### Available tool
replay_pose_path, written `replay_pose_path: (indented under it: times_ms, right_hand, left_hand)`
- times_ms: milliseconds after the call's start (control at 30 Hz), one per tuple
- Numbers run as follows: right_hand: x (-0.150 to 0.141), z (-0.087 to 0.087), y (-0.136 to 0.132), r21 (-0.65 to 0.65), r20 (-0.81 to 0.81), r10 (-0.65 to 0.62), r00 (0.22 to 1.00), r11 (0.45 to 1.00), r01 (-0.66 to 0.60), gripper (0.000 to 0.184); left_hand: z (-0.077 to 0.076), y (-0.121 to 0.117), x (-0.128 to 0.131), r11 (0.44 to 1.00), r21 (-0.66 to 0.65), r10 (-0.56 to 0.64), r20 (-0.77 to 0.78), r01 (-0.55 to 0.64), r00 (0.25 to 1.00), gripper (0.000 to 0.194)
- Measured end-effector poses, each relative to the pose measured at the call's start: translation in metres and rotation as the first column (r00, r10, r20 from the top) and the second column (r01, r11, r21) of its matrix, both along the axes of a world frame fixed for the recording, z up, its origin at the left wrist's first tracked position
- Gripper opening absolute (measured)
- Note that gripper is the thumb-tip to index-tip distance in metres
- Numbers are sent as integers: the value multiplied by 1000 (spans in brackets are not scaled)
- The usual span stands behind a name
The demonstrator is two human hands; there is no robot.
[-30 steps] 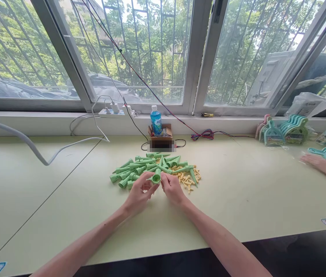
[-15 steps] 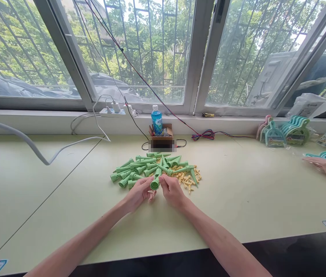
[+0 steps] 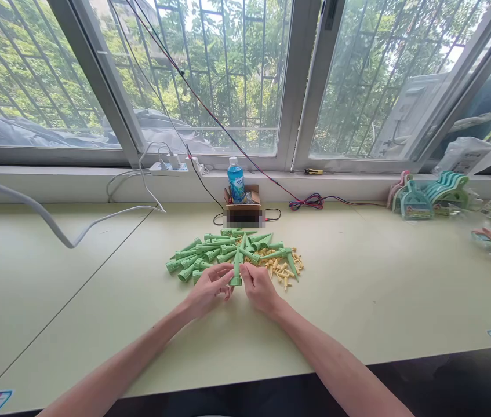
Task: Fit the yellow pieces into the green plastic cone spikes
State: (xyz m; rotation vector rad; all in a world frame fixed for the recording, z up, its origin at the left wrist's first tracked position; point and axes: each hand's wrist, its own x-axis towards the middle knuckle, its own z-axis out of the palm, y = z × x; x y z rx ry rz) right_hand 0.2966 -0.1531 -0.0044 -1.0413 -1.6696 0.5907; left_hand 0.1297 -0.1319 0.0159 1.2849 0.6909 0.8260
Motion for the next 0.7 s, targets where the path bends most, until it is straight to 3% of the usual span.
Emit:
replay_pose_path:
  times_ms: [700]
  right_hand:
    - [-4,0,0,-23,-19,-74,997,997,74,43]
  left_hand:
    - [0,-4,5,978,192,96,-50,-84,994,28]
